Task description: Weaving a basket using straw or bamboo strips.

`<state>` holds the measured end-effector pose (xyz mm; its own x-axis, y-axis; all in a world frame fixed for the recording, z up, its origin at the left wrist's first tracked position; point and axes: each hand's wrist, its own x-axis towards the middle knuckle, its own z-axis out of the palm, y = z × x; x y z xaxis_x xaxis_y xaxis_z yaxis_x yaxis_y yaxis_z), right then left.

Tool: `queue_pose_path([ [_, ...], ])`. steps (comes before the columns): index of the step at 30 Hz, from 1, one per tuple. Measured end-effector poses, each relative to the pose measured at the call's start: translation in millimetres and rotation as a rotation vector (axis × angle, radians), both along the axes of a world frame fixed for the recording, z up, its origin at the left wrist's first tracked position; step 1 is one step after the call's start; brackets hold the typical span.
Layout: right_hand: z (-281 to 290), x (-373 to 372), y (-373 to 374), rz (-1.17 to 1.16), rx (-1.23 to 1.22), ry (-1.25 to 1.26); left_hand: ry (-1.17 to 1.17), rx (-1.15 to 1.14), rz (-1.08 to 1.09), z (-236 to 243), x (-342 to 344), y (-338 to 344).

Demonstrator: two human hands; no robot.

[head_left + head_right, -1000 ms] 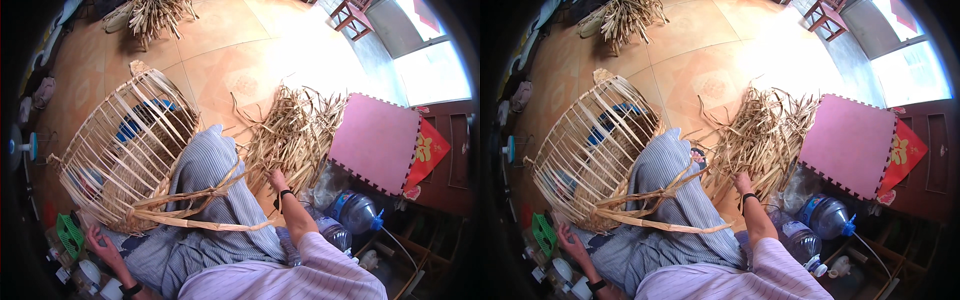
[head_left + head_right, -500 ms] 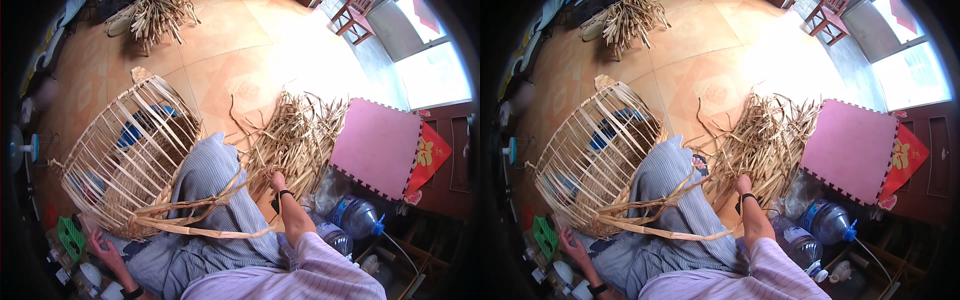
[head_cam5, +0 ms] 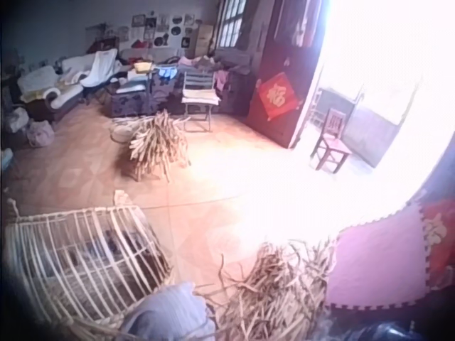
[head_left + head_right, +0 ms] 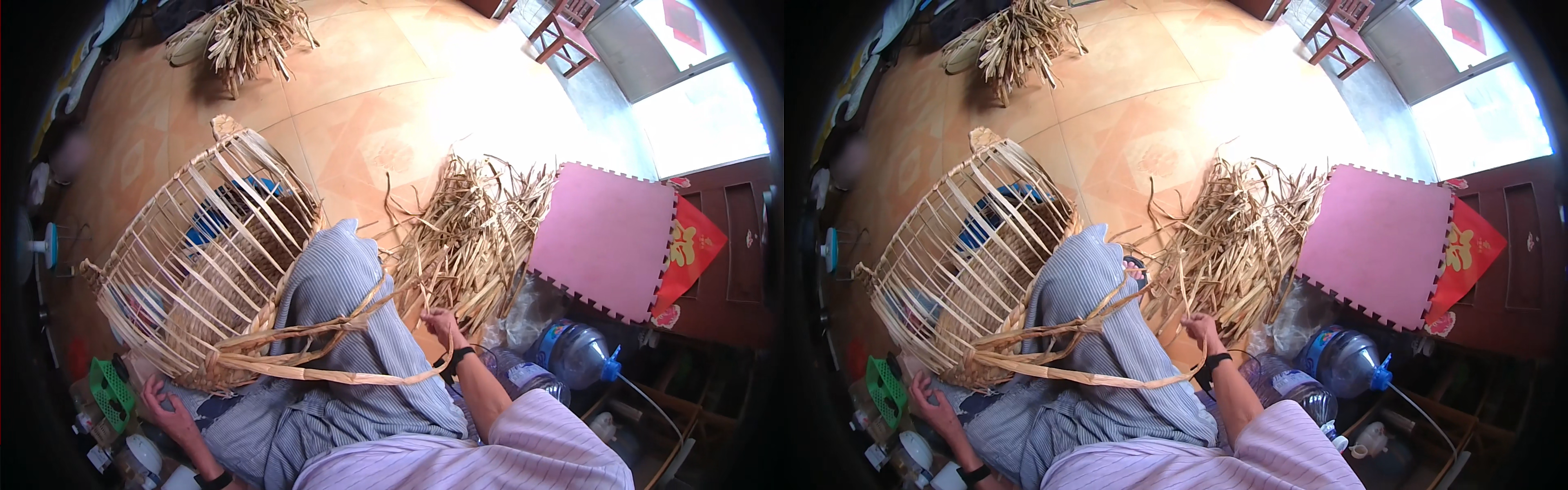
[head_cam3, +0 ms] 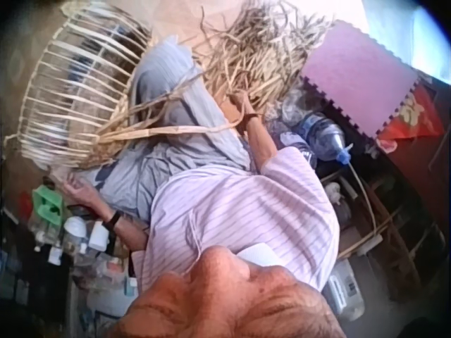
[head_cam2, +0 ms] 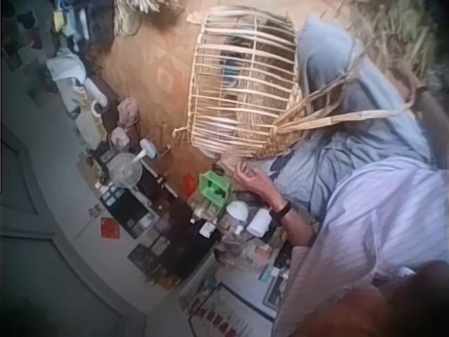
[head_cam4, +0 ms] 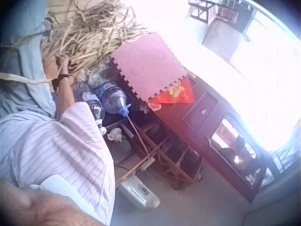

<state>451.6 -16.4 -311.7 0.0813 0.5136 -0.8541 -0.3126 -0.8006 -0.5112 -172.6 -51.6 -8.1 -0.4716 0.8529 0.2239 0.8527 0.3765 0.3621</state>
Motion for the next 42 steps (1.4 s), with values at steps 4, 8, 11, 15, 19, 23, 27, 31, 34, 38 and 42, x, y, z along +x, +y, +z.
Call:
queue_pose_path([
  [4,-8,1,-66,-0.046,-0.105,0.316,-0.006,-0.001,-0.004,-2,6,6],
  [8,-2,2,-103,0.174,-0.1,0.458,-0.03,0.023,-0.017,-1,8,9],
  [11,38,13,-86,0.28,-0.055,0.421,0.027,-0.006,-0.02,4,8,4],
  [15,106,47,-30,0.3,0.038,0.213,0.046,0.024,-0.052,-1,5,4],
  [19,181,79,23,0.058,0.315,0.188,-0.044,0.104,-0.082,-15,-12,-3],
  [23,247,71,59,-0.225,0.621,0.342,-0.34,0.331,-0.085,-14,9,4],
  [27,305,-5,78,-0.202,0.777,0.534,-0.882,0.256,-0.207,52,129,31],
  [31,349,-77,81,-0.087,0.831,0.572,-0.766,0.082,-0.574,101,236,63],
  [34,365,-124,79,-0.054,0.844,0.652,-0.848,0.034,-0.793,115,266,74],
  [38,367,-157,70,0.069,0.677,0.616,-0.932,-0.077,-0.806,111,265,70],
  [42,372,-184,63,0.21,0.627,0.509,-0.968,-0.068,-0.71,107,243,58],
])
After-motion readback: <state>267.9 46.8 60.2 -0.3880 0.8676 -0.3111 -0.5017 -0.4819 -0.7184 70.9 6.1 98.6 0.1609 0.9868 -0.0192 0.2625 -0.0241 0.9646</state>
